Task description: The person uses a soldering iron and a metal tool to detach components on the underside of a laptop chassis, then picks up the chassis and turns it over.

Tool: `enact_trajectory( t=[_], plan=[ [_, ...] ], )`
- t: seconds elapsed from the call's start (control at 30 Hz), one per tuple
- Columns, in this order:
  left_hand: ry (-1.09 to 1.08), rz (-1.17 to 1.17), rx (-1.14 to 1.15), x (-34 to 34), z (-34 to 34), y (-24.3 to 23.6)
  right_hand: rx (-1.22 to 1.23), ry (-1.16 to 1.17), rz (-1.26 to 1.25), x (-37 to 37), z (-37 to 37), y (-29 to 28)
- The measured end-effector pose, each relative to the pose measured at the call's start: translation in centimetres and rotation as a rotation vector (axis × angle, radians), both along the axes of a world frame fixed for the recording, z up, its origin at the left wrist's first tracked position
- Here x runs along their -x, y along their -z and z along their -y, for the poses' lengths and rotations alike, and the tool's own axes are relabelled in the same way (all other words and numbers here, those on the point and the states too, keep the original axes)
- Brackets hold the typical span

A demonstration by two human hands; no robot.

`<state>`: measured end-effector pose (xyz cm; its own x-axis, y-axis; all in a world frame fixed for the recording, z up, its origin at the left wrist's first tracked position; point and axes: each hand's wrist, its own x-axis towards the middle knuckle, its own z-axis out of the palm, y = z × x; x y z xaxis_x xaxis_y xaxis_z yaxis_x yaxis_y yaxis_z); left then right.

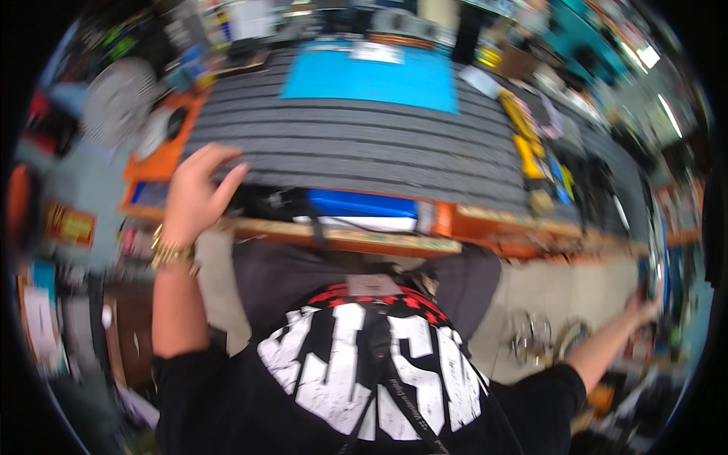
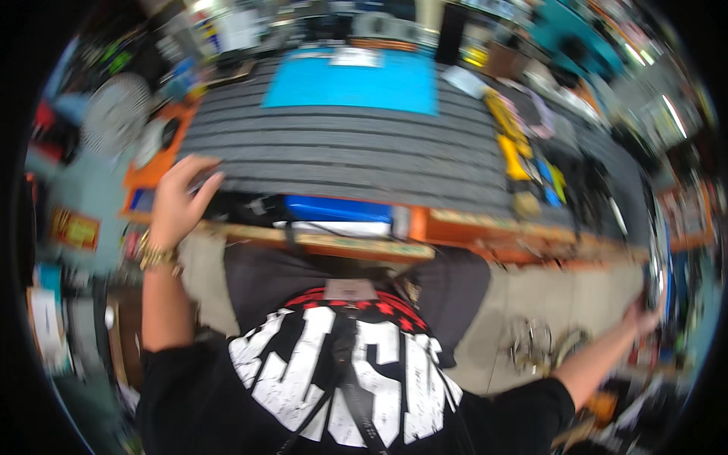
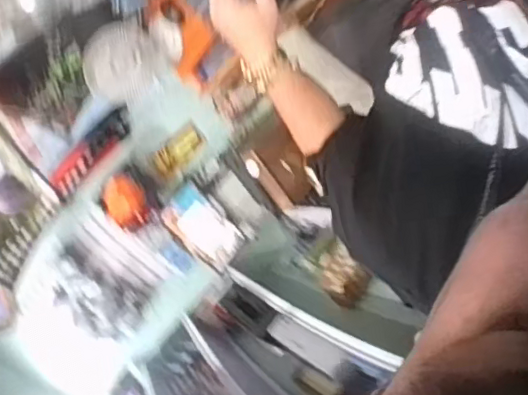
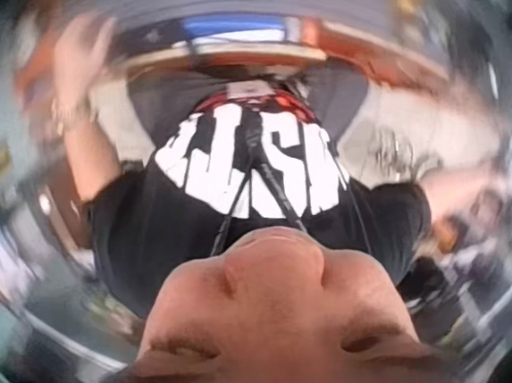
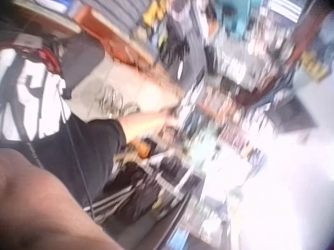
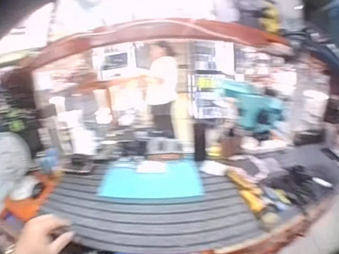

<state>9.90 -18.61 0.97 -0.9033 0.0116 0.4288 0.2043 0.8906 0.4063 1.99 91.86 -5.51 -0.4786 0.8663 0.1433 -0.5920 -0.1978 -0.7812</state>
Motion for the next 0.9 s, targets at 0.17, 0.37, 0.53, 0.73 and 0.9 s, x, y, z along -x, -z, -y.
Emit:
enact_trajectory(
  t=[0.17, 0.37, 0.53, 0.73, 0.9],
  plan=[
    [-0.393, 0.017, 0.033, 1.4, 10.1, 2.4, 0.015, -0.188, -0.129, 6.8, -0.1, 2.6],
    [-0.767, 0.064, 0.183, 4.5, 23.2, 6.0, 0.062, -0.036, 0.036, 12.5, 3.7, 5.3],
    [-0.831, 0.206, 0.146, 6.4, 30.9, 7.5, 0.155, -0.116, 0.097, 13.1, 5.4, 6.9],
    [-0.832, 0.387, 0.083, 8.2, 31.0, 6.3, 0.051, -0.109, 0.409, 11.4, 2.1, 9.2],
    [-0.965, 0.458, 0.155, 9.3, 28.6, 5.7, 0.127, -0.22, 0.539, 9.3, 1.4, 8.8]
  ],
)
